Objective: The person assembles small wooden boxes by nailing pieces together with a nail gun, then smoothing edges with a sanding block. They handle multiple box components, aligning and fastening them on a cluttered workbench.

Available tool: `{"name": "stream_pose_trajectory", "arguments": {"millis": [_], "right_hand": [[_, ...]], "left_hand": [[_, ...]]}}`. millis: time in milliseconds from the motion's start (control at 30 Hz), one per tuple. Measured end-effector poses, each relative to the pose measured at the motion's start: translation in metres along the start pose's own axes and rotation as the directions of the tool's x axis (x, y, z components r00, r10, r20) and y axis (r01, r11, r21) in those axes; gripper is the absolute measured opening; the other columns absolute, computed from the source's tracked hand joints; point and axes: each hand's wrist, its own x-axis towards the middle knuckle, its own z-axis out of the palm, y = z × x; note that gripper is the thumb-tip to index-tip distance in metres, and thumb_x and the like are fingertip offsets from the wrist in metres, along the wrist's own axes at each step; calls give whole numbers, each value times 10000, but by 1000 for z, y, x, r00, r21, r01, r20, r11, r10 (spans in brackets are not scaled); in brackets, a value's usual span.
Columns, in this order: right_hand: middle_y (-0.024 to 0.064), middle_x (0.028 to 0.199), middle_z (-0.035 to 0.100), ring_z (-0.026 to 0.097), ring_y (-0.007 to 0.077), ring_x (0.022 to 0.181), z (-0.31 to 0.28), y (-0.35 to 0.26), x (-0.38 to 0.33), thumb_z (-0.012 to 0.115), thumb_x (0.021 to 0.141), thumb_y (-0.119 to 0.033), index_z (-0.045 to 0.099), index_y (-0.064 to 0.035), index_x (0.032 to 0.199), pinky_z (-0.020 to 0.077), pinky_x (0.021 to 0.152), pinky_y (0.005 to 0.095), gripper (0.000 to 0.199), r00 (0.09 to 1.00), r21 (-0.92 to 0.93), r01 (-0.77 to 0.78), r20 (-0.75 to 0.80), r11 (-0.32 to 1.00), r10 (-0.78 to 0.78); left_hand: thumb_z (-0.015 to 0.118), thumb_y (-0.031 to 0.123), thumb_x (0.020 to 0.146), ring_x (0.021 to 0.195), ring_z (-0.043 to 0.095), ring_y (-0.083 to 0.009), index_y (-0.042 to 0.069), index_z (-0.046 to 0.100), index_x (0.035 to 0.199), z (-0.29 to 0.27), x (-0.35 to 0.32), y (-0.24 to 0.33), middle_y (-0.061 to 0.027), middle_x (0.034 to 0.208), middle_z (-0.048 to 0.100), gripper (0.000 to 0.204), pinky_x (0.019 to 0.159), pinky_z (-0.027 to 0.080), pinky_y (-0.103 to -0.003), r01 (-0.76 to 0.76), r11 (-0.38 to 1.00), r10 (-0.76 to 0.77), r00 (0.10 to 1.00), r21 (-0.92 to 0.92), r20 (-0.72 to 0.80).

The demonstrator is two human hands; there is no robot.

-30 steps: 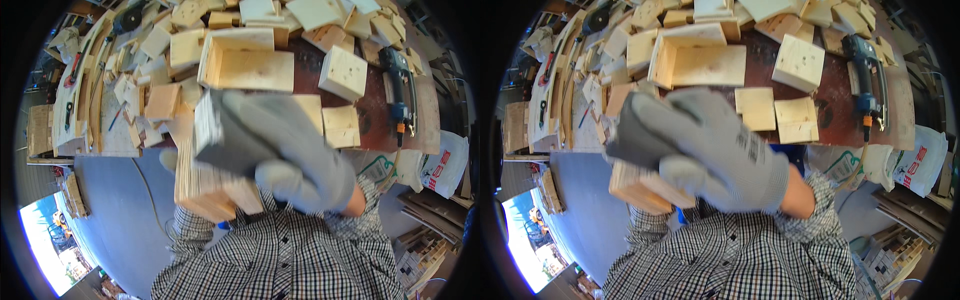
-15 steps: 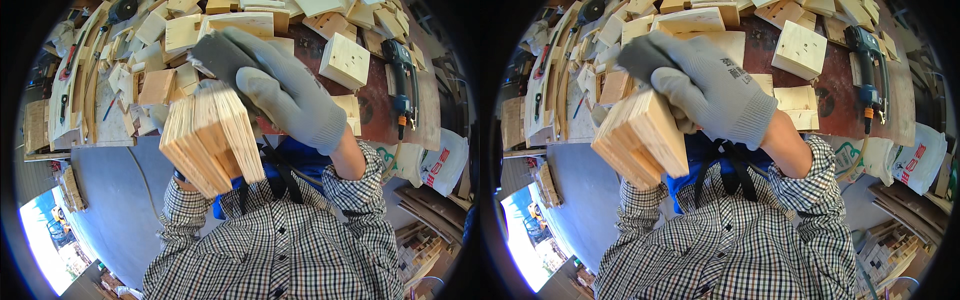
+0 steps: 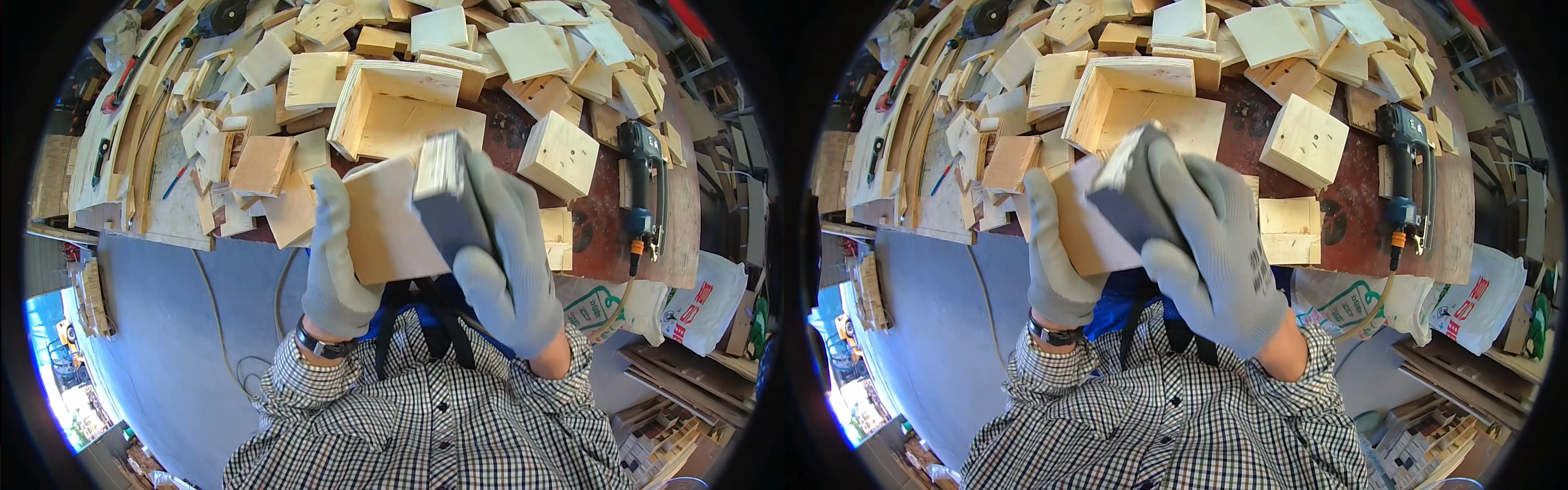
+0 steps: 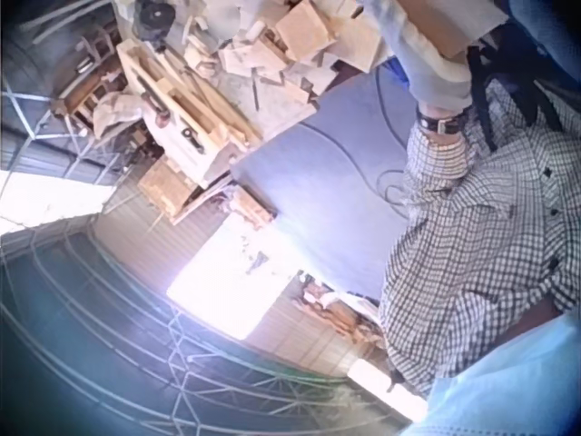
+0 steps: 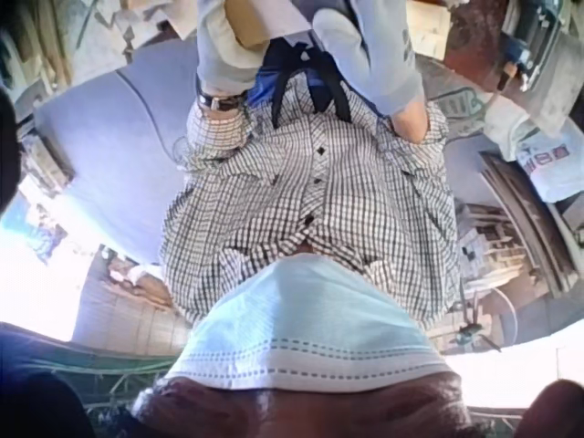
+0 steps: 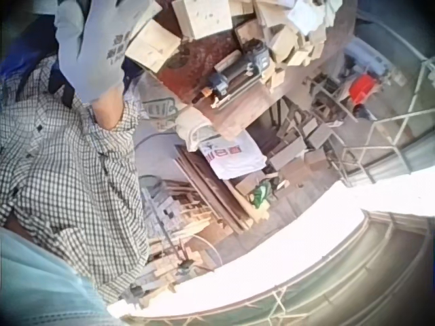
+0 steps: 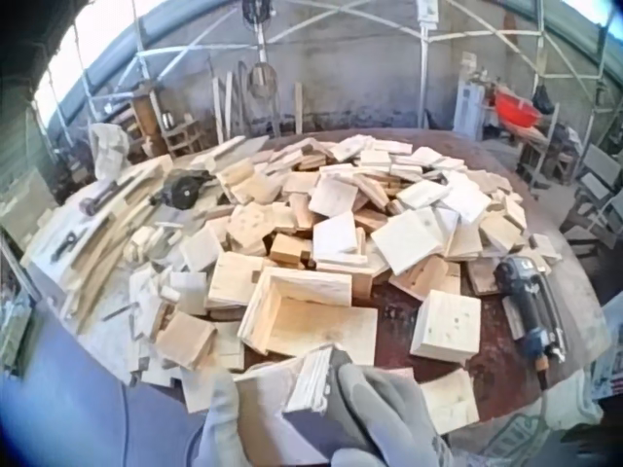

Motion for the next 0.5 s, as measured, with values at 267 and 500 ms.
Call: {"name": "stream_pose_trajectory", "arguments": {"millis": [267, 500], "right_hand": [[294, 1488, 484, 515, 431, 1299, -15, -15, -17, 739, 924, -407, 631, -112, 1460, 417, 1082, 525, 622, 996, -329, 79, 57, 941, -64], [260, 1425, 539, 538, 439, 1242, -3, 23, 60, 714, 978, -395, 543, -131, 1556, 432, 1089, 529, 658, 965, -611, 79, -150, 788, -213]], "left_hand": [[461, 527, 1131, 1189, 676, -212, 14, 530, 1438, 5, 21, 20, -105, 1304, 663, 602, 1022, 584, -334, 202, 852, -260, 964, -484, -55], [482, 588, 1096, 1197, 656, -196, 42, 503, 1437, 16, 3, 16, -86, 1305, 645, 645, 1010, 574, -353, 248, 906, -247, 968, -343, 47]]}}
